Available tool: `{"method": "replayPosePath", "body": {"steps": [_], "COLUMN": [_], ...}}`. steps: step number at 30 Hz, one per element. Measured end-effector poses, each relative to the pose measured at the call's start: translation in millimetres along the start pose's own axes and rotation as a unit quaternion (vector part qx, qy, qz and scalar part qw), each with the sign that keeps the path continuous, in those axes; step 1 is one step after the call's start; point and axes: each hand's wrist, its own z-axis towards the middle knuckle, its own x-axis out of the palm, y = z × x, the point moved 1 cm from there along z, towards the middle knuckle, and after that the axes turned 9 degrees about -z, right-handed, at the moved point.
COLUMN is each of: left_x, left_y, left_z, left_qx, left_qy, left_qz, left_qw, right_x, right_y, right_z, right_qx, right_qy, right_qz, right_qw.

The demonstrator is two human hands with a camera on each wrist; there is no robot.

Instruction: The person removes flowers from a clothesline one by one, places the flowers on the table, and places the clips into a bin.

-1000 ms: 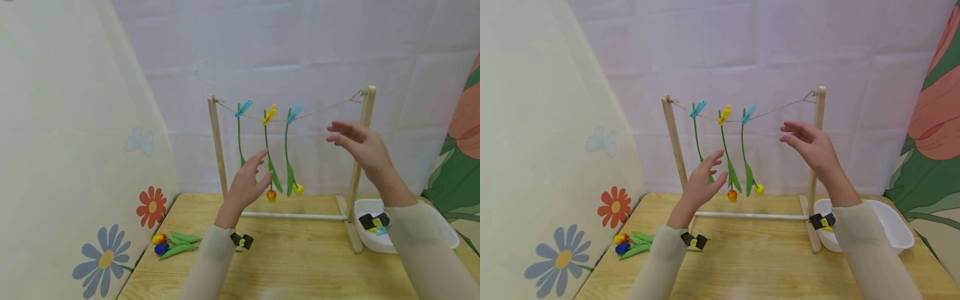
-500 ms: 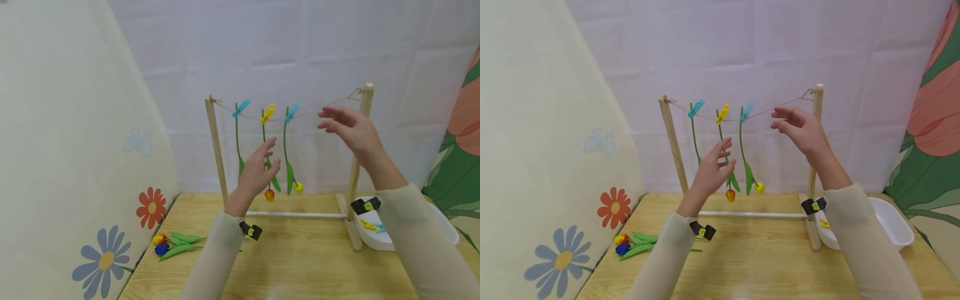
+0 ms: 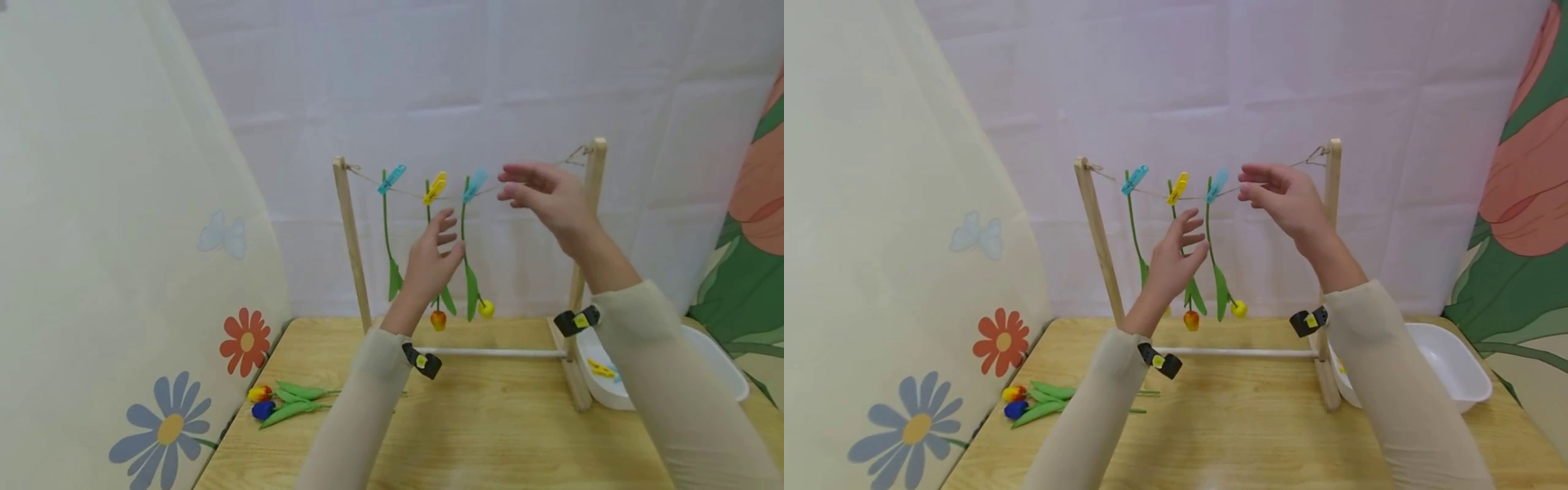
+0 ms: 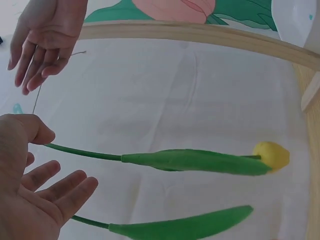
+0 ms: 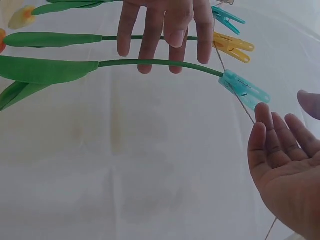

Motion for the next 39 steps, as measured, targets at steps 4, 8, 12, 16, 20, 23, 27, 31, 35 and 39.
{"method": "replayPosePath", "body": {"steps": [4, 8, 12, 16, 20, 23, 27, 31, 35, 39], "left_x": [3.1, 5.6, 8.2, 10.9, 13.0, 13.4, 13.1, 11.9, 10.3, 8.4], "left_y": [1.0, 5.0, 9.1, 9.6, 8.3, 7.7, 7.3, 7.7, 7.7, 4.9], "left_z": [4.9, 7.7, 9.6, 12.0, 13.6, 14.6, 16.5, 16.2, 13.5, 11.6], "left_qx": [-0.013, -0.013, -0.008, 0.002, 0.009, 0.008, 0.000, -0.017, -0.045, -0.060], "left_qy": [-0.014, -0.019, -0.027, -0.039, -0.052, -0.061, -0.064, -0.059, -0.048, -0.042], "left_qz": [-0.026, -0.040, -0.056, -0.072, -0.076, -0.075, -0.080, -0.103, -0.131, -0.139], "left_qw": [0.9995, 0.9989, 0.9980, 0.9966, 0.9957, 0.9953, 0.9948, 0.9928, 0.9892, 0.9877], "right_x": [4, 7, 10, 13, 16, 19, 23, 27, 31, 34], "right_y": [2, 2, 3, 5, 6, 7, 8, 7, 7, 7], "right_z": [5.1, 10.3, 15.4, 19.4, 22.5, 24.7, 28.0, 30.3, 31.2, 32.5], "right_qx": [0.015, 0.032, 0.045, 0.059, 0.064, 0.065, 0.071, 0.086, 0.101, 0.112], "right_qy": [0.003, 0.001, 0.005, 0.003, 0.007, 0.017, 0.022, 0.024, 0.030, 0.027], "right_qz": [-0.003, 0.012, 0.025, 0.024, 0.013, 0.003, -0.004, -0.010, -0.012, -0.006], "right_qw": [0.9999, 0.9994, 0.9986, 0.9980, 0.9978, 0.9977, 0.9972, 0.9960, 0.9944, 0.9933]}}
